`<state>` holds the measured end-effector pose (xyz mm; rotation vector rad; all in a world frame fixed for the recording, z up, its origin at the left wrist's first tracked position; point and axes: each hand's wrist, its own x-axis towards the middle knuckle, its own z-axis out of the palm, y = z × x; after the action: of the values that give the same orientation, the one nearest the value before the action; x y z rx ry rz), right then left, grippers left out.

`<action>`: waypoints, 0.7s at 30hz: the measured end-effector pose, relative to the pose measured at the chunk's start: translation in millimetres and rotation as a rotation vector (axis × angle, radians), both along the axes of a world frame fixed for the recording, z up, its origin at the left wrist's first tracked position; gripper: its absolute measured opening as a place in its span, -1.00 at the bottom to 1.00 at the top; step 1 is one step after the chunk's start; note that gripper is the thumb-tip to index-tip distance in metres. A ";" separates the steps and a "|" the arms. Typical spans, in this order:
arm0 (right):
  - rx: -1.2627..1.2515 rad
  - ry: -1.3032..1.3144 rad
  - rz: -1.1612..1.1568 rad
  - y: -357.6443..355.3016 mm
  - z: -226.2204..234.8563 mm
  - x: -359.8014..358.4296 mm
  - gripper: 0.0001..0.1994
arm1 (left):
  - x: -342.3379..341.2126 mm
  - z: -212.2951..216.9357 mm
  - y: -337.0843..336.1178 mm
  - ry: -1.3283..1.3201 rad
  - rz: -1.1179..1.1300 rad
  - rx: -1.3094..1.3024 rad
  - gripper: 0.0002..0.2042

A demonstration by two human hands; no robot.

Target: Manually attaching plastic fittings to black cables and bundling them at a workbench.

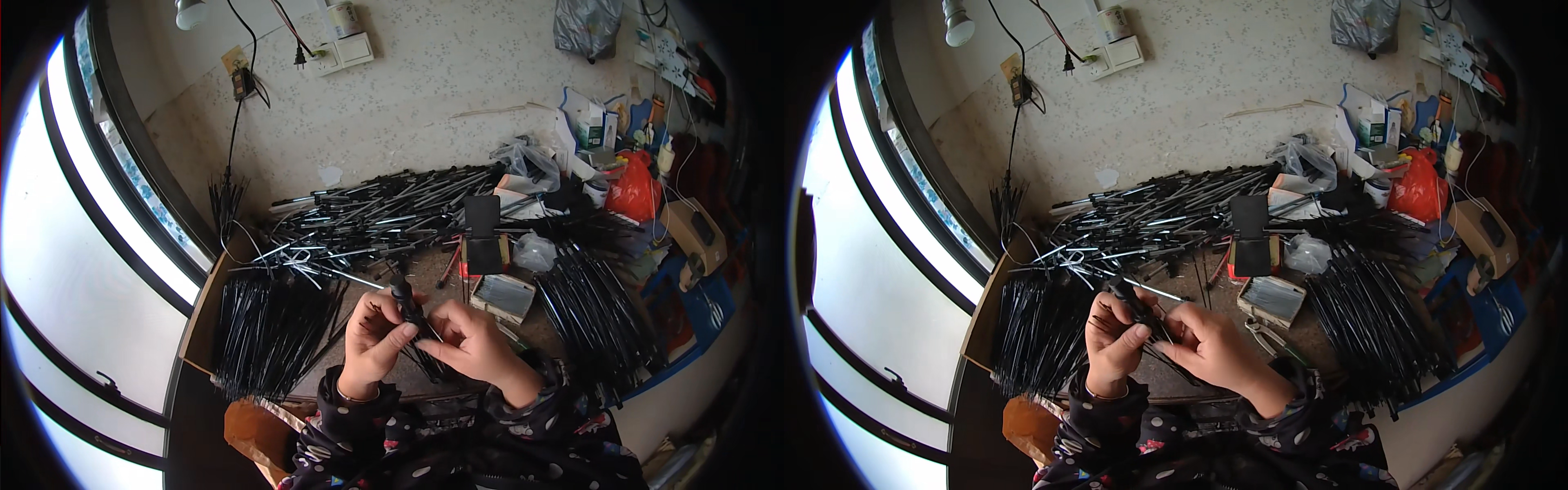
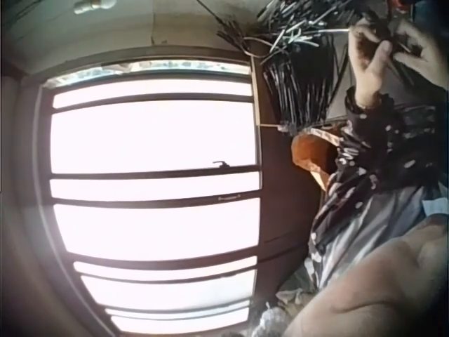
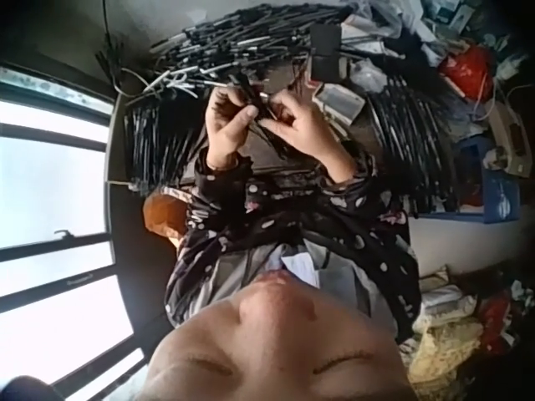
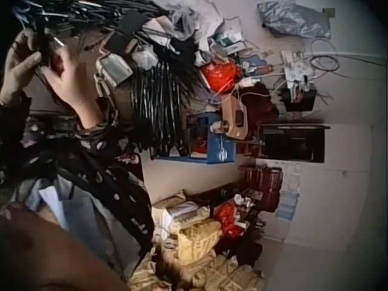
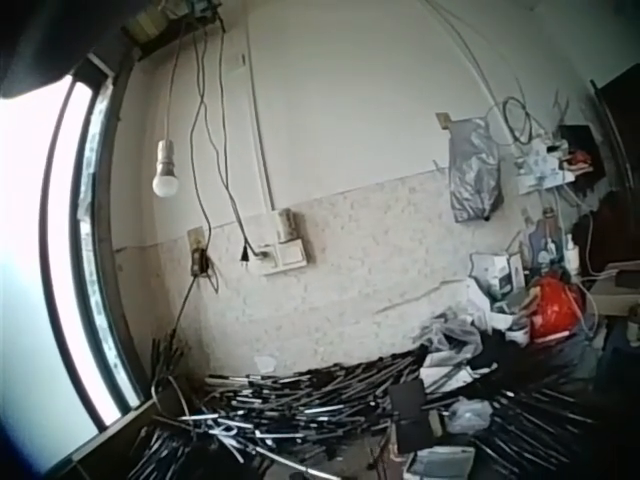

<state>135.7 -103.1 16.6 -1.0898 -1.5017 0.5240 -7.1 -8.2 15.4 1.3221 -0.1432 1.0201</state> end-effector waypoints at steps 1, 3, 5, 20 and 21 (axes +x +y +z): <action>0.028 0.018 0.007 1.3 -1.5 -0.8 -0.81 | 0.0 -0.2 0.7 0.010 0.017 -0.003 -0.73; 0.081 0.053 0.016 2.9 -4.1 -1.3 -0.82 | 0.4 1.7 -4.7 -0.004 0.019 0.005 -0.71; 0.091 0.024 0.030 1.7 -0.4 2.6 -0.82 | 1.9 2.8 -9.6 -0.033 0.018 0.017 -0.65; 0.275 0.046 -0.198 9.1 -20.2 -5.8 -0.76 | 12.1 6.0 -4.8 -0.064 0.330 0.080 -0.36; 0.251 0.095 -0.157 8.3 -20.3 -5.6 -0.77 | 12.1 7.2 -6.7 -0.055 0.388 0.103 -0.34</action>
<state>130.1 -94.7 -3.7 -0.9629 -1.3449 0.2664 5.0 -14.9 22.7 1.4485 0.0220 1.3924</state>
